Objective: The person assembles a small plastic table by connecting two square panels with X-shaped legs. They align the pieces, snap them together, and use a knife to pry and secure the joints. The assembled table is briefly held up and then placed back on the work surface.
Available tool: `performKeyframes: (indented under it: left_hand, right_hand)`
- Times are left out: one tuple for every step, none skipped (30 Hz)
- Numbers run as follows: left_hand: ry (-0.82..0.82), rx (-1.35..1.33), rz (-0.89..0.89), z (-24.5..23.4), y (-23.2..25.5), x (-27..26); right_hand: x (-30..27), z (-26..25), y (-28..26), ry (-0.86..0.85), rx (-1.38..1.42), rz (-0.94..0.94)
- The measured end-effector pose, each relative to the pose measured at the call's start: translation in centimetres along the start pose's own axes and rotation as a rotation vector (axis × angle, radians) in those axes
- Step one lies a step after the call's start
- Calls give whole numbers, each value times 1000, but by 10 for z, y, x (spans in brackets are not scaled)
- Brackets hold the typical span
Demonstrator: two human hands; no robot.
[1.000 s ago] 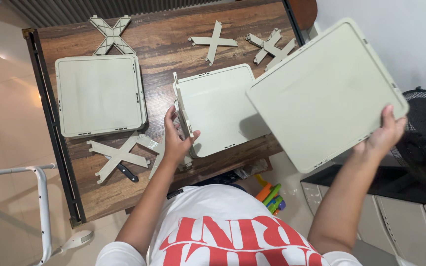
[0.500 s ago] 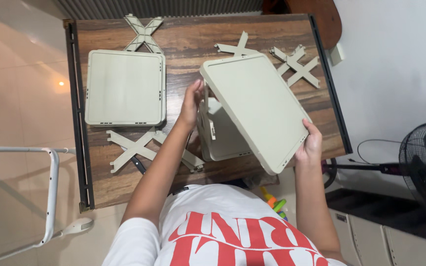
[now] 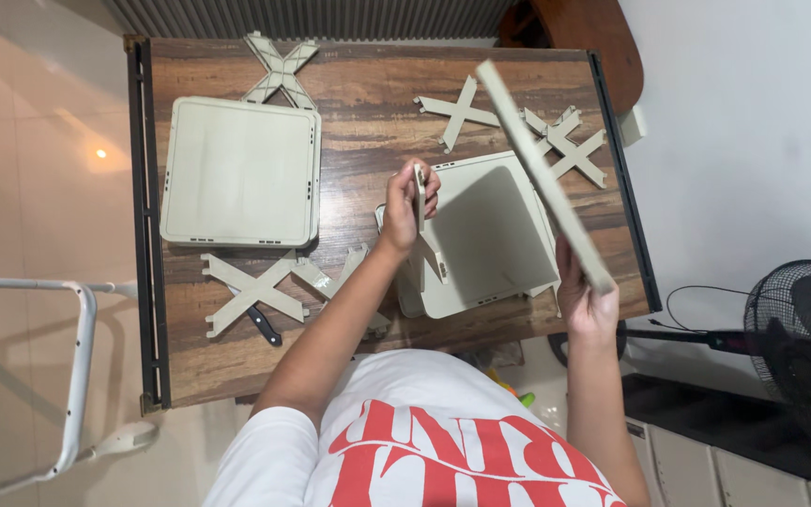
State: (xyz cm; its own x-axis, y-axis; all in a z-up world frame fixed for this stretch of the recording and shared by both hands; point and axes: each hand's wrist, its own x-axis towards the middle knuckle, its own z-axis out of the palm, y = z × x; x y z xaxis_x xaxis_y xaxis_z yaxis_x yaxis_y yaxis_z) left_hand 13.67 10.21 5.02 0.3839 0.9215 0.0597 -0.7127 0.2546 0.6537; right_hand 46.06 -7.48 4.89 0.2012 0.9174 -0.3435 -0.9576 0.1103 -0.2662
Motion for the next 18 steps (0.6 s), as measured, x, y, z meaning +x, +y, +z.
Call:
performKeyframes:
  left_hand:
    - [22,107,26,2,0,0]
    - [45,214,51,3,1,5]
    - [74,323,74,5,3,4]
    - [165,477,216,11,4,0]
    - [251,640,360,17,9,-2]
    - [277,770,471,24,18,-3]
    - [294,902,584,30,30,-2]
    - [274,1049,669,34,44,-3]
    - [244,1194,750,40,56,-3]
    - [157,1283,803,44,67,0]
    - [60,1366,855,49,76,6]
    - [-39,1447,906,52,83,12]
    - [-107,1470,909,57,87,16]
    - [-175,1492,911,62,89,20]
    - [-243,1514,913,67,89,26]
    - [-222,1505,902,72,89,35]
    - [-201,1496,888,79,88,45]
    - [-180,1486,874,82,89,52]
  right_hand:
    - [-4,5,2,-61,68,55]
    - [-6,12,5,-121,138,110]
    - [-3,19,9,-75,137,99]
    - [0,25,14,-28,136,86]
    - [3,29,20,11,138,75]
    - [2,33,24,-3,160,117]
    - [1,37,29,-24,185,156]
    - [1,41,32,-44,210,194]
    - [0,45,36,-33,217,200]
    - [-1,48,39,-22,223,205]
    - [-3,52,42,-12,231,203]
    - [-6,56,44,-20,231,214]
    - [-7,62,47,-33,233,226]
    - [-8,69,50,-47,235,237]
    - [-11,76,53,-36,267,224]
    - [-14,85,54,-25,299,211]
    - [-18,93,55,-11,330,198]
    - [-21,101,54,-45,233,166]
